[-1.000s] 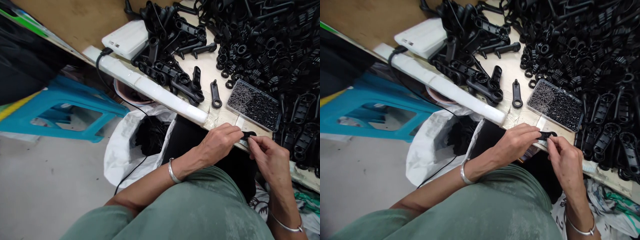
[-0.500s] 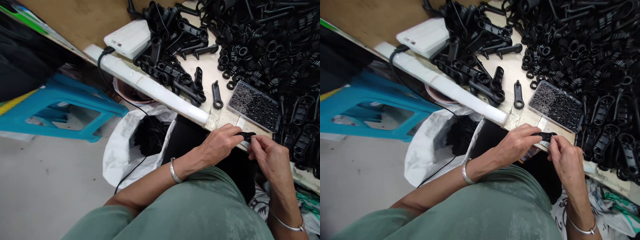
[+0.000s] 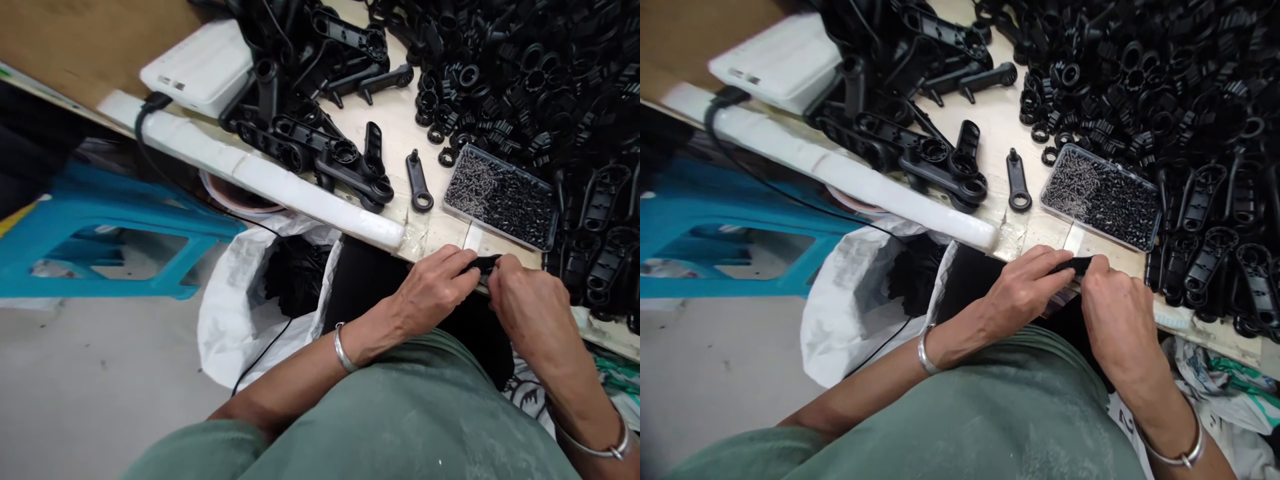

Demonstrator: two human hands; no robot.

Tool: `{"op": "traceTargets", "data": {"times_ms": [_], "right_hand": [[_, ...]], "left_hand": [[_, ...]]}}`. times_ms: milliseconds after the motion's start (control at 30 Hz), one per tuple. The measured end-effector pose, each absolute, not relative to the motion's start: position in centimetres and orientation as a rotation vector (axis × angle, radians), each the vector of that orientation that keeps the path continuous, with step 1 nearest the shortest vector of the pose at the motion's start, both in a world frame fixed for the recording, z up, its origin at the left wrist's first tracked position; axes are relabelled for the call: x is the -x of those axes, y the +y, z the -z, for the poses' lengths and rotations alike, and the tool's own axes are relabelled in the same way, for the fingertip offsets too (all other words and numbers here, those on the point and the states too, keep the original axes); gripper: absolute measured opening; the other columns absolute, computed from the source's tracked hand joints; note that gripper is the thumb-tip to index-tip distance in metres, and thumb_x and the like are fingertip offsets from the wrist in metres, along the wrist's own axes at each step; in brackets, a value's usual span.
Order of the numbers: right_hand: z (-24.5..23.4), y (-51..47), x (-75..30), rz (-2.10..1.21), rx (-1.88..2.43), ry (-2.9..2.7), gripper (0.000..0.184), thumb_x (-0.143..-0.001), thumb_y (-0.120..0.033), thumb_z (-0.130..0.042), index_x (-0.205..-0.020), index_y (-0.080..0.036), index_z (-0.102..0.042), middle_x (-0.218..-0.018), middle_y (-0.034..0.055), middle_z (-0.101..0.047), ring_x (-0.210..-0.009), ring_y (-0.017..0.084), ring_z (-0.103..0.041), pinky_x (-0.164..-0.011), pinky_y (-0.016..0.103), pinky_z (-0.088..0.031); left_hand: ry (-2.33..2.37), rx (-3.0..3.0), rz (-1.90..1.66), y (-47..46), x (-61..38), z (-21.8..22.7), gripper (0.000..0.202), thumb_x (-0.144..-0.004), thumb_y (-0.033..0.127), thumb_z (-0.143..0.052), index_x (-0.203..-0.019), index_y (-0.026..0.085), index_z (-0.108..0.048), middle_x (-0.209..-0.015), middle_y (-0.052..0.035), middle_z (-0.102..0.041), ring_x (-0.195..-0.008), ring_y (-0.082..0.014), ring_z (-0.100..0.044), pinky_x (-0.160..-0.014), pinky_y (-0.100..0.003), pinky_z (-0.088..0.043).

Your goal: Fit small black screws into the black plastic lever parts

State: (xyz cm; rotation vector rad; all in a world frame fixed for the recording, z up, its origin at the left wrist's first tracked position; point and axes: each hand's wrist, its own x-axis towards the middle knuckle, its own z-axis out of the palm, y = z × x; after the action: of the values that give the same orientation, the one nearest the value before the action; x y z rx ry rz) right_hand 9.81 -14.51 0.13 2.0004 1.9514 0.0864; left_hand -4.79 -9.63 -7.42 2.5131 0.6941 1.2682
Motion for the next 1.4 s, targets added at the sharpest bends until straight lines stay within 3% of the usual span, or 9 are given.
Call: {"op": "traceTargets", "data": {"times_ms": [133,233,333,500,833,1000,1100,1233,1400], "right_hand": [[-0.3,-14.0,-10.0,0.013,-2.102,1.966,0.007,-0.084,-0.009,-0.058,-0.085,-0.015,-0.061,-0.059,0.0124,-0.066,-0.055,0.028,-0.066,-0.049,0.029,-0.030],[0.1,-13.8,-11.8,0.590,-2.385,2.043,0.017,-0.090,-0.021,-0.052,-0.075,-0.018,-0.060,-0.056,0.0060,-0.065,-0.052,0.020,-0.065,-0.054,0.027,-0.042],[0.7,-14.1,-13.3,1.320,-2.630,1.959,0.033,-0.090,-0.045,-0.055,-0.073,-0.017,-0.063,-0.060,0.0033,-0.066,-0.048,0.013,-0.063,-0.053,0.023,-0.049],[1.4,-15.9,-14.2,1.613,-3.020,1.745,0.051,-0.071,-0.062,-0.076,-0.091,-0.015,-0.070,-0.065,0.0033,-0.069,-0.048,0.013,-0.064,-0.049,0.022,-0.053],[2.7,-17.6,-14.4,1.652,-3.147,1.746,0.050,-0.074,-0.060,-0.077,-0.094,-0.015,-0.071,-0.070,0.0042,-0.071,-0.052,0.013,-0.066,-0.052,0.022,-0.057],[3.3,-17.8,-13.5,1.946,-3.281,1.536,0.062,-0.073,-0.057,-0.080,-0.115,-0.014,-0.066,-0.079,0.0079,-0.075,-0.065,0.019,-0.073,-0.058,0.029,-0.063],[3.5,-17.5,-12.6,2.337,-3.247,1.388,0.067,-0.074,-0.053,-0.082,-0.126,-0.015,-0.062,-0.091,0.0096,-0.077,-0.079,0.023,-0.075,-0.067,0.033,-0.065],[3.5,-17.0,-11.8,2.805,-3.168,1.265,0.056,-0.071,-0.044,-0.086,-0.117,-0.018,-0.068,-0.102,0.0083,-0.076,-0.085,0.022,-0.075,-0.075,0.034,-0.065],[3.3,-17.1,-11.5,2.857,-3.257,1.220,0.056,-0.066,-0.038,-0.090,-0.114,-0.017,-0.070,-0.085,0.0037,-0.076,-0.069,0.019,-0.073,-0.070,0.037,-0.066]], "left_hand": [[0.690,-2.516,-1.303,-9.7,4.6,7.5,0.036,-0.104,0.013,-0.036,-0.084,0.011,-0.066,-0.099,-0.0111,-0.069,-0.086,-0.0159,-0.059,-0.082,-0.029,-0.055],[0.705,-2.518,-1.252,-9.8,4.7,7.6,0.037,-0.104,0.014,-0.034,-0.086,0.012,-0.066,-0.100,-0.0108,-0.068,-0.087,-0.0162,-0.059,-0.081,-0.028,-0.053],[0.725,-2.582,-1.090,-9.8,4.9,7.3,0.037,-0.105,0.016,-0.032,-0.093,0.013,-0.067,-0.103,-0.0100,-0.067,-0.088,-0.0164,-0.058,-0.082,-0.027,-0.052],[0.745,-2.706,-0.716,-9.6,5.3,5.5,0.027,-0.104,0.019,-0.039,-0.113,0.018,-0.064,-0.105,-0.0078,-0.062,-0.092,-0.0189,-0.056,-0.081,-0.030,-0.051],[0.724,-2.821,-0.285,-9.3,4.8,2.9,0.024,-0.102,0.016,-0.041,-0.113,0.017,-0.062,-0.107,-0.0087,-0.057,-0.093,-0.0210,-0.054,-0.072,-0.031,-0.053],[0.733,-2.727,-0.654,-9.4,5.1,5.3,0.031,-0.100,0.012,-0.038,-0.114,0.020,-0.064,-0.110,-0.0090,-0.059,-0.092,-0.0190,-0.056,-0.074,-0.029,-0.055],[0.735,-2.532,-0.964,-9.3,5.2,6.7,0.039,-0.097,0.004,-0.036,-0.121,0.019,-0.063,-0.117,-0.0101,-0.058,-0.104,-0.0175,-0.059,-0.086,-0.030,-0.057],[0.656,-2.474,-1.069,-9.7,5.1,6.8,0.042,-0.094,0.001,-0.037,-0.122,0.020,-0.062,-0.114,-0.0092,-0.059,-0.103,-0.0161,-0.060,-0.085,-0.028,-0.057],[0.620,-2.607,-1.037,-10.4,5.1,6.2,0.049,-0.088,-0.004,-0.036,-0.122,0.020,-0.062,-0.114,-0.0099,-0.060,-0.092,-0.0170,-0.059,-0.074,-0.027,-0.059]]}}
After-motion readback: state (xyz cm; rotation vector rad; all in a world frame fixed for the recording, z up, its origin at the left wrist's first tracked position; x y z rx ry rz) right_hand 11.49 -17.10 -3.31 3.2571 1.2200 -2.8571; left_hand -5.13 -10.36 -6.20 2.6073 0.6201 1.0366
